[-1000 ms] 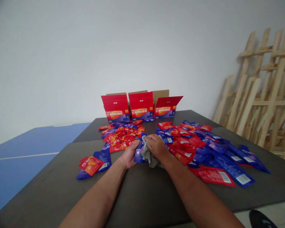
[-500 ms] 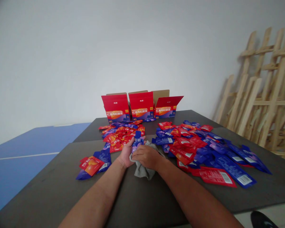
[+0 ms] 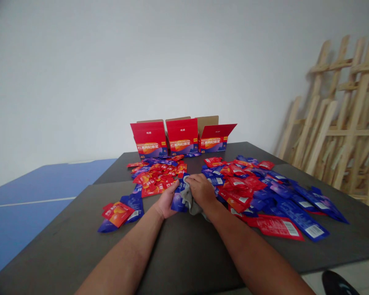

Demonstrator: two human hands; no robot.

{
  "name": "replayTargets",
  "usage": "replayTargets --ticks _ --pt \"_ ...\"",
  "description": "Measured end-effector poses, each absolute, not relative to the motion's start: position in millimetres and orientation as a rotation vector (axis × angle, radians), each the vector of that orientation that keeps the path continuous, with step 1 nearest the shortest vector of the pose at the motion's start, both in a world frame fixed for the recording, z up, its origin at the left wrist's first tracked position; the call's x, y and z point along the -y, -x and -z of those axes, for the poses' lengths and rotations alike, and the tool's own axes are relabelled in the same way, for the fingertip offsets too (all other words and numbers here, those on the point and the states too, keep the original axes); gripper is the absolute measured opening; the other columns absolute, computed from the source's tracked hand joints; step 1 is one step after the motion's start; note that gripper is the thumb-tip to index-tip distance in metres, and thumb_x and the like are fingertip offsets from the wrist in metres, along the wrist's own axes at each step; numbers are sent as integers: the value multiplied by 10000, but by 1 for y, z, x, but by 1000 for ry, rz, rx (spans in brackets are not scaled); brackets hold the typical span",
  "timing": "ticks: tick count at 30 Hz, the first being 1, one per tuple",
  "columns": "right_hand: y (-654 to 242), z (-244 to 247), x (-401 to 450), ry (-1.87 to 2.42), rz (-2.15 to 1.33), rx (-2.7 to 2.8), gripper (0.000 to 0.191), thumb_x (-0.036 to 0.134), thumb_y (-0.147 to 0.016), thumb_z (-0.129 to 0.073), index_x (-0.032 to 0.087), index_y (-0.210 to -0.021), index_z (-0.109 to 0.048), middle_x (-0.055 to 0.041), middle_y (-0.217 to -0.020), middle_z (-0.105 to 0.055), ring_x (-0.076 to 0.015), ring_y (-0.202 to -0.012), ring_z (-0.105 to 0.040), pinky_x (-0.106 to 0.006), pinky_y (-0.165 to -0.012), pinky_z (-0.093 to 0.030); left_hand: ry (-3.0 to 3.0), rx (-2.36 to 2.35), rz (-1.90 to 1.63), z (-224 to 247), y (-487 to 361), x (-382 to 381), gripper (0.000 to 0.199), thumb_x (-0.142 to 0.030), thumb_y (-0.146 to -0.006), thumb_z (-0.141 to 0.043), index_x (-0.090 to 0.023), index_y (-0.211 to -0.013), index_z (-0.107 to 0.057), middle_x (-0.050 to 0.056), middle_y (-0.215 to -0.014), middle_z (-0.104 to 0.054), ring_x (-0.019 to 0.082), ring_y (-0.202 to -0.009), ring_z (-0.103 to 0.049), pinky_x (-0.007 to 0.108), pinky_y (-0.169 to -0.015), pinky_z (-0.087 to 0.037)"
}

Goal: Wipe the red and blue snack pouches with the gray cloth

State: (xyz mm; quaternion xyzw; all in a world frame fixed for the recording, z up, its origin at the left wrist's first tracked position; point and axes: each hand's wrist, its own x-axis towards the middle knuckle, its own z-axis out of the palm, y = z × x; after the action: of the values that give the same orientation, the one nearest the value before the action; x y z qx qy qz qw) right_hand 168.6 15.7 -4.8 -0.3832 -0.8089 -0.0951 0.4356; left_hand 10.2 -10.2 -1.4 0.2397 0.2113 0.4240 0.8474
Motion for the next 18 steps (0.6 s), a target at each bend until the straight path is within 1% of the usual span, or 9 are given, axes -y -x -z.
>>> replayTargets --ticks 2,4,8,10,13,15,18 --pt "-170 4 -16 956 231 1963 260 91 -848 -511 197 -1000 -693 -84 -979 -667 -224 -945 -550 -371 -829 -475 -483 -429 -874 -1 -9 10 378 -462 -864 -491 -134 -987 -631 93 -758 -670 218 -717 -657 317 -671 -515" --pt "-168 1 -10 847 227 2003 251 115 -866 -495 207 -996 -690 -77 -971 -670 -217 -938 -554 -375 -832 -474 -447 -400 -877 -3 -6 8 424 -486 -854 -493 -116 -1005 -635 86 -750 -670 201 -689 -649 303 -673 -508" --pt "-151 -1 10 395 184 2301 233 145 -887 -489 232 -979 -684 -39 -963 -685 -185 -904 -565 -353 -828 -469 -367 -360 -905 -4 0 4 524 -526 -862 -452 -76 -1064 -632 80 -717 -655 155 -593 -608 247 -581 -476" --pt "-142 -1 18 277 191 2408 234 145 -884 -493 241 -988 -680 -29 -971 -688 -182 -885 -559 -342 -804 -470 -372 -372 -908 -3 2 1 568 -551 -862 -436 -59 -1068 -631 92 -709 -649 153 -578 -599 238 -538 -459" --pt "-136 0 21 309 220 2423 244 150 -883 -492 246 -1002 -682 -34 -995 -684 -191 -889 -549 -342 -791 -473 -443 -399 -937 -1 3 -1 645 -647 -826 -421 -83 -1055 -637 82 -669 -632 158 -550 -586 248 -511 -458" --pt "-136 0 20 403 233 2362 255 156 -889 -486 256 -1010 -686 -38 -1004 -679 -195 -907 -549 -349 -816 -472 -485 -413 -956 -1 2 0 683 -703 -789 -423 -105 -1034 -643 67 -636 -617 156 -520 -572 256 -501 -463" --pt "-141 2 16 547 261 2276 265 158 -894 -484 268 -1016 -692 -43 -1001 -673 -198 -915 -553 -365 -852 -464 -512 -421 -968 -1 -2 4 699 -734 -753 -442 -106 -974 -654 67 -620 -614 160 -513 -573 259 -500 -467"
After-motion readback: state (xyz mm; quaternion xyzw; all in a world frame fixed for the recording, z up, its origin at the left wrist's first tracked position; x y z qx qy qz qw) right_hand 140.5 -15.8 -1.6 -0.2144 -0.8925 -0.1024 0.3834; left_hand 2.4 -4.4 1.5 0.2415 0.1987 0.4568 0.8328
